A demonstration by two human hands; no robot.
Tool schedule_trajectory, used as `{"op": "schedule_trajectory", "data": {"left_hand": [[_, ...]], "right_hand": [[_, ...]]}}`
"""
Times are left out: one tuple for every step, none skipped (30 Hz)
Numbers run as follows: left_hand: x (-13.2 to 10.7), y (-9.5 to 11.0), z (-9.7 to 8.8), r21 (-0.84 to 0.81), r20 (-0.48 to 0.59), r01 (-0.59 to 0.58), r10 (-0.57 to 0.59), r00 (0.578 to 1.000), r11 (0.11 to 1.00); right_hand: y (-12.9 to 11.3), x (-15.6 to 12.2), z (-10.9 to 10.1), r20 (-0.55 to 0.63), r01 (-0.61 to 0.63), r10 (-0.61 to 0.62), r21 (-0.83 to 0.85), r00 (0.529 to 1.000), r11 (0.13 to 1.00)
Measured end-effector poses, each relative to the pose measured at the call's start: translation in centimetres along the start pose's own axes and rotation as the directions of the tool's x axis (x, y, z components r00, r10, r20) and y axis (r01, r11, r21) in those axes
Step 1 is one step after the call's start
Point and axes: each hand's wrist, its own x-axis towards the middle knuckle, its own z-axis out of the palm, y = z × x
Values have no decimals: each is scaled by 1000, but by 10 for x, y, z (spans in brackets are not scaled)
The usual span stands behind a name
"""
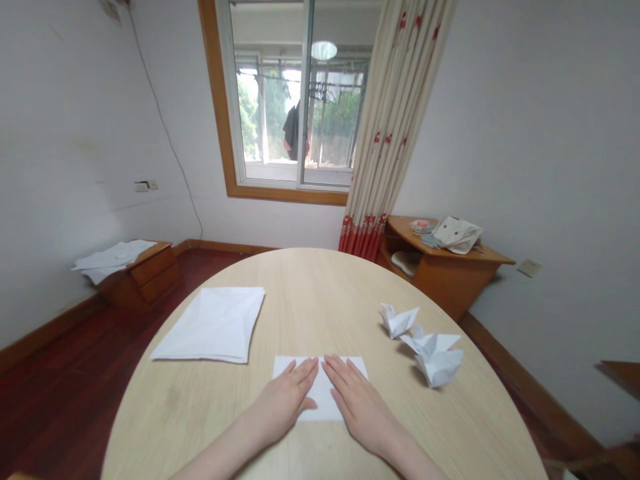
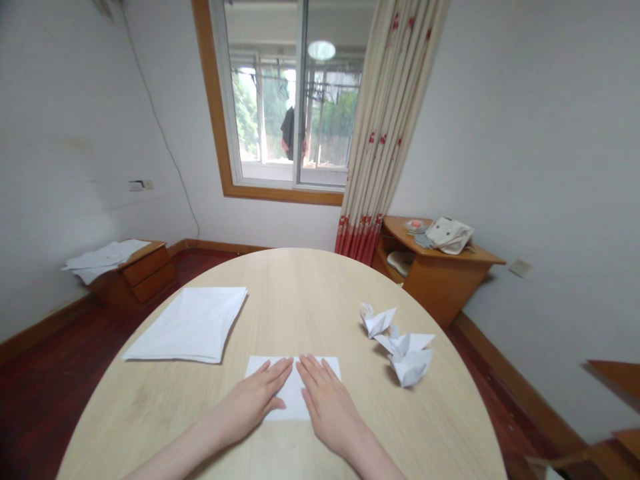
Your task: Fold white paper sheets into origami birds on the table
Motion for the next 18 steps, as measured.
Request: {"op": "schedule_trajectory", "data": {"left_hand": [[-1,-1,3,18,-8,3,-3,1000,1000],[-2,-2,7,33,-14,6,-5,1000,999],[-3,-3,10,48,-21,13,-12,1000,999],[-3,-4,13,63,-25,21,-19,1000,998],[-4,-5,15,78,-29,32,-30,999,996],[-4,-5,17,93,-36,47,-43,998,995],[-5,-6,19,108,-44,61,-57,997,992],[-5,-6,20,122,-53,74,-68,996,990],[-6,-6,20,136,-64,88,-80,995,987],[-6,-5,20,150,-77,103,-92,993,983],[-6,-5,20,163,-91,118,-104,990,980],[-6,-4,20,174,-104,135,-119,988,975],[-6,-3,20,183,-113,154,-134,984,971],[-6,-1,20,192,-119,174,-153,981,966],[-6,0,19,201,-119,193,-172,978,960],[-6,1,19,208,-114,211,-190,975,955],[-5,2,19,215,-110,227,-207,972,950],[-5,2,18,220,-110,242,-223,969,945]], "right_hand": [[1,0,1,9,4,-4,6,1000,1000],[2,0,1,19,2,-3,9,1000,1000],[3,0,1,29,-1,1,10,1000,1000],[4,0,1,40,-8,7,10,999,1000],[4,0,1,51,-16,16,8,999,1000],[5,1,1,61,-27,27,4,998,1000],[5,1,0,70,-38,38,0,997,999],[6,1,-1,80,-48,48,-4,996,999],[6,1,-2,91,-57,58,-7,994,998],[7,2,-2,101,-65,66,-10,993,998],[8,2,-3,108,-73,74,-13,991,997],[10,1,-4,112,-83,84,-18,990,996],[11,1,-5,112,-97,99,-25,989,995],[13,1,-6,109,-114,117,-35,987,993],[14,1,-6,108,-131,135,-44,985,990],[16,0,-7,110,-148,153,-53,982,988],[17,0,-8,114,-164,170,-62,979,985],[18,0,-9,120,-173,181,-70,976,982]]}}
